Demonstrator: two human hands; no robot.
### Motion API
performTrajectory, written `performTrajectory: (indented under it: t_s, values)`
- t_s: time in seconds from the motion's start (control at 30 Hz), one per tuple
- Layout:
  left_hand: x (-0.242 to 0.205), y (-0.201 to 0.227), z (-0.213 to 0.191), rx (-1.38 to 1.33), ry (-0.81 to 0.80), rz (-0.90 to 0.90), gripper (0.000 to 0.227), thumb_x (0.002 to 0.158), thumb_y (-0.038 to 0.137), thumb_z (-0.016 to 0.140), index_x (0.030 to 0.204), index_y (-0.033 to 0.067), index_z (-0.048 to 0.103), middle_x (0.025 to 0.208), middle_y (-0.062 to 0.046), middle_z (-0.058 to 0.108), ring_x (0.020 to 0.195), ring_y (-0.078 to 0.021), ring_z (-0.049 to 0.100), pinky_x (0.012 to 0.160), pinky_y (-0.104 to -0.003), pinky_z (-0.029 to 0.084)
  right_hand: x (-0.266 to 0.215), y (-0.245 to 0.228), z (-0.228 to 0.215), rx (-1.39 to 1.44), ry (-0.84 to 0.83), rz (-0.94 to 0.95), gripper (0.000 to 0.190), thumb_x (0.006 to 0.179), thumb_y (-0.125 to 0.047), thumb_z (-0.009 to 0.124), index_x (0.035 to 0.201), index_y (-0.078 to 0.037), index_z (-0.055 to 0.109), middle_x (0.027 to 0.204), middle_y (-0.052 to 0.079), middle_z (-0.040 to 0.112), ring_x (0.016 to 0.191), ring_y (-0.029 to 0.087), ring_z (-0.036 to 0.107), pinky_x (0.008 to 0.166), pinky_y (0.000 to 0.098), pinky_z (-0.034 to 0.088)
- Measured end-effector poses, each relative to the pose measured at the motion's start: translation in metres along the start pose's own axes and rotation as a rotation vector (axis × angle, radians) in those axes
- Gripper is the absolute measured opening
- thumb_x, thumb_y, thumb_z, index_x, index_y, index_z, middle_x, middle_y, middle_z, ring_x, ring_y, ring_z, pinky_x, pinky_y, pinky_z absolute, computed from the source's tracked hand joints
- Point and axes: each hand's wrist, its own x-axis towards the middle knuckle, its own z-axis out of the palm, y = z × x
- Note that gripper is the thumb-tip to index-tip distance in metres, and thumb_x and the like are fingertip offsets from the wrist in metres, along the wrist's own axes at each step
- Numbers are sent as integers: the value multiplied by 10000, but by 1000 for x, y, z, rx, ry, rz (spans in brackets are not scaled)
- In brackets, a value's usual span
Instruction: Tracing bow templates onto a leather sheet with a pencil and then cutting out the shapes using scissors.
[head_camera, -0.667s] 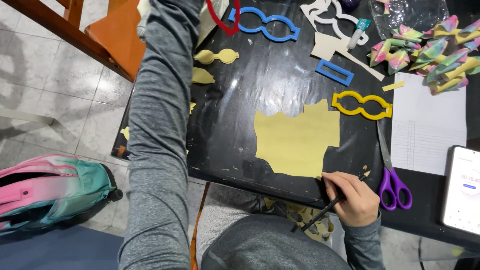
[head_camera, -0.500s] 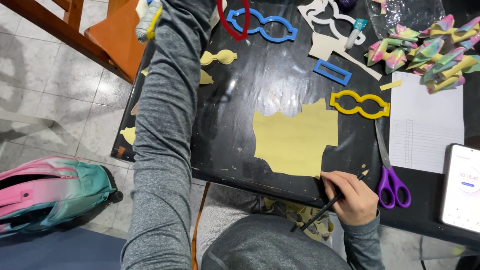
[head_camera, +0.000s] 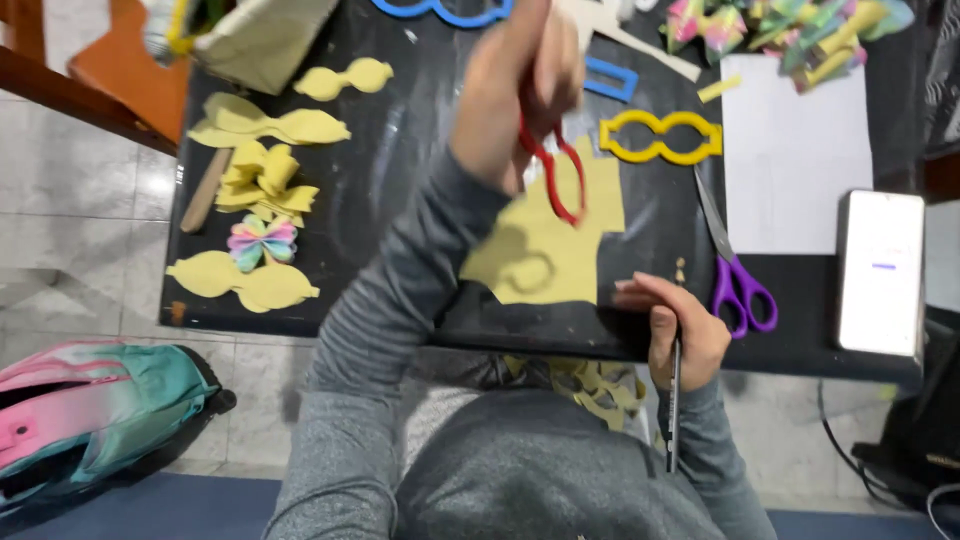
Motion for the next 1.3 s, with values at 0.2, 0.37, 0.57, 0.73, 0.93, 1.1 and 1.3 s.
performTrajectory:
  t_s: [0.2,0.37,0.57,0.73,0.93,1.1,1.3]
  values:
    - [-74,-34,30,-14,360,-48,492,990,513,483,649,175,376,608,121,195,523,-4,231,498,-171,254,16,-5,5,110,41,-86,356,834,-95,874,1117,52,716,1119,225,755,956,389,754,882,434,568]
    - [-107,-52,-6,-62,437,-70,424,1028,544,470,903,139,493,747,105,227,655,-34,354,632,-190,378,5,17,-1,-10,46,-40,116,921,-18,818,1034,-19,791,954,161,778,836,371,745,782,428,577]
    - [-177,-18,-51,880,-6,-63,431,994,171,683,1393,66,558,1235,-132,670,1121,-249,696,977,-395,577,17,29,-9,147,11,278,116,988,-3,812,1089,5,755,980,153,747,793,283,738,696,360,582]
    - [-204,5,-65,1098,138,-13,394,962,-25,658,1342,40,577,1080,-156,736,830,-245,770,719,-326,644,23,13,8,227,-218,296,195,882,-3,846,1063,-32,780,1021,146,782,835,295,764,692,347,617]
    - [-209,3,-78,1309,44,130,302,933,76,737,1229,117,692,1062,-27,746,923,-208,762,809,-314,629,24,7,-2,99,-335,64,198,901,10,796,1097,0,769,1074,157,783,970,344,755,808,385,616]
    - [-212,6,-88,1402,-86,224,611,815,272,884,1332,68,631,1278,-106,664,1215,-341,629,1081,-461,477,16,10,-3,44,-281,61,165,911,11,812,1073,-13,788,1022,120,797,939,299,763,842,349,600]
    - [-214,9,-93,1584,-136,223,892,758,478,898,1448,47,532,1445,-119,585,1397,-376,494,1185,-501,335,11,16,-5,78,-259,105,171,899,18,834,1062,-2,786,1028,146,792,867,274,752,810,336,587]
